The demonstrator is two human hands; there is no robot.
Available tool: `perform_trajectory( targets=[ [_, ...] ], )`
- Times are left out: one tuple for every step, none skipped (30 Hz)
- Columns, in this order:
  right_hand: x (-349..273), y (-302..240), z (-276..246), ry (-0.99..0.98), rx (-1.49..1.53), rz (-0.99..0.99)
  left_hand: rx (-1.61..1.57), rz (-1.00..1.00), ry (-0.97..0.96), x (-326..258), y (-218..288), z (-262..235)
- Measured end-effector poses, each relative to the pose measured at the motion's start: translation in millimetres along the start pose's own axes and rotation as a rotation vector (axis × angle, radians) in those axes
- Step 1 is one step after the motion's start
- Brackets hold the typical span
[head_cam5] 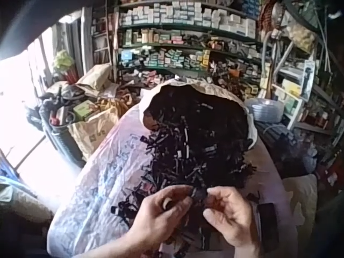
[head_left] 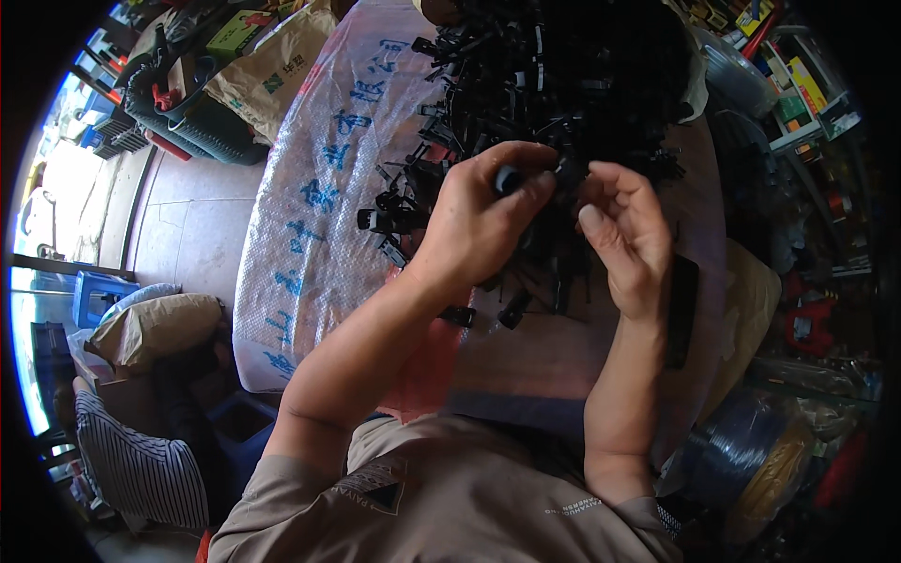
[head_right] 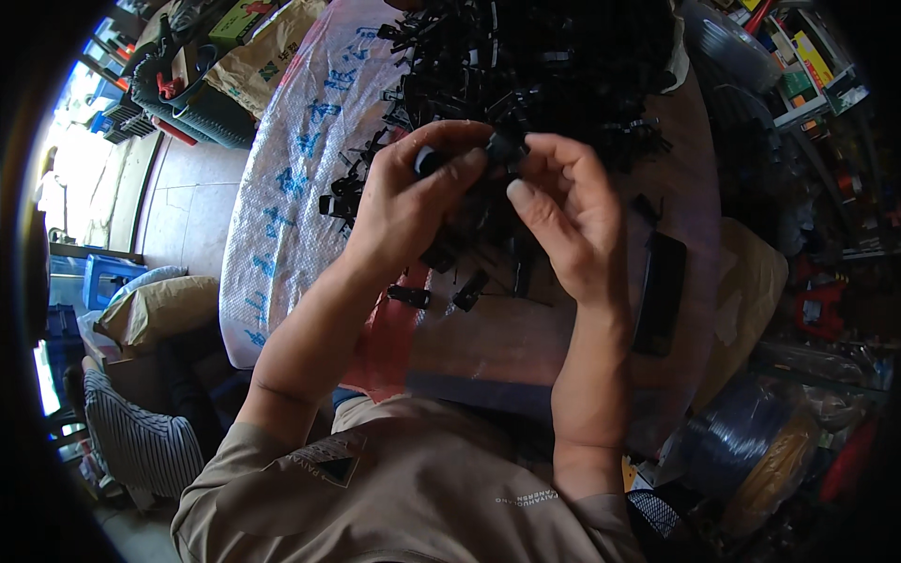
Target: Manually assembling small black plastic components by hand at a workbench.
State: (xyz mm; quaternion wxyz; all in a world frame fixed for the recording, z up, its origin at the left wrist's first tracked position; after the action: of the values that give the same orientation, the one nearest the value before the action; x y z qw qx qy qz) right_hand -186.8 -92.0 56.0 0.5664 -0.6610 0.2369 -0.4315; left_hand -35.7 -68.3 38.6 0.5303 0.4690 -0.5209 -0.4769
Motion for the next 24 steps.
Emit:
perform_trajectory(
  targets=[
    [-4,5,1,-0.094,0.0,0.064,-0.183,-0.063,-0.004,1,-6,-2],
    [-4,1,3,-0.181,-0.067,0.054,-0.369,-0.128,-0.013,1,-12,-1],
    [-5,0,9,-0.268,-0.135,0.043,-0.468,-0.129,0.023,2,-15,-2],
    [-5,0,9,-0.215,-0.157,0.043,-0.466,-0.13,0.023,3,-14,-3],
    [-5,1,10,-0.21,-0.16,0.048,-0.522,-0.152,0.013,3,-14,0],
    [-5,1,6,-0.144,-0.162,0.039,-0.578,-0.175,0.002,2,-15,2],
    [-6,1,1,-0.077,-0.165,0.031,-0.493,-0.167,-0.076,3,-19,2],
    [-4,2,1,-0.073,-0.168,0.036,-0.384,-0.16,-0.146,2,-15,5],
    [-3,1,-5,-0.001,-0.185,0.025,-0.274,-0.153,-0.216,0,-9,10],
    [-3,0,-12,0.071,-0.202,0.015,-0.247,-0.16,-0.265,-3,-5,19],
    [-1,-2,-11,0.037,-0.215,-0.004,-0.06,-0.081,-0.273,-4,5,19],
    [-2,-3,-13,0.037,-0.215,-0.002,0.064,0.036,-0.259,-4,8,19],
    [-3,1,-12,-0.002,-0.246,0.055,0.187,0.153,-0.243,-6,11,20],
    [-3,5,-11,-0.041,-0.276,0.11,0.246,0.067,-0.296,-5,8,21],
    [-4,4,-13,-0.042,-0.274,0.11,0.317,0.094,-0.308,-5,7,23],
    [-5,9,-12,-0.08,-0.239,0.179,0.389,0.12,-0.32,-5,3,26],
    [-8,12,-12,-0.115,-0.207,0.244,0.442,0.202,-0.318,-7,9,30],
    [-9,11,-14,-0.127,-0.169,0.235,0.445,0.202,-0.319,-7,9,32],
    [-10,10,-15,-0.127,-0.167,0.234,0.439,0.203,-0.33,-7,11,34],
    [-11,11,-15,-0.154,-0.15,0.241,0.429,0.201,-0.344,-7,11,36],
    [-11,12,-13,-0.181,-0.133,0.248,0.426,0.199,-0.348,-7,12,35],
    [-11,13,-14,-0.179,-0.133,0.252,0.457,0.191,-0.365,-6,12,35],
    [-10,13,-12,-0.196,-0.131,0.258,0.49,0.182,-0.378,-5,11,35],
    [-10,15,-9,-0.214,-0.129,0.264,0.488,0.178,-0.377,-5,9,34]
  ],
)
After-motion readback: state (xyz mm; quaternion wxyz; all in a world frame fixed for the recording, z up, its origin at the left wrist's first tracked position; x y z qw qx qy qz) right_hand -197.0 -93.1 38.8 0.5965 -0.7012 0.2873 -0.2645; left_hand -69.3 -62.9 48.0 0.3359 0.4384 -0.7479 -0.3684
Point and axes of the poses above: each hand's wrist, its own x-axis towards the middle knuckle, its own z-axis out of the palm, y = z × x, the point moved 8 cm from there along x, towards the middle knuckle, and after that the axes turned 8 degrees about -y, right-handed, at the moved point
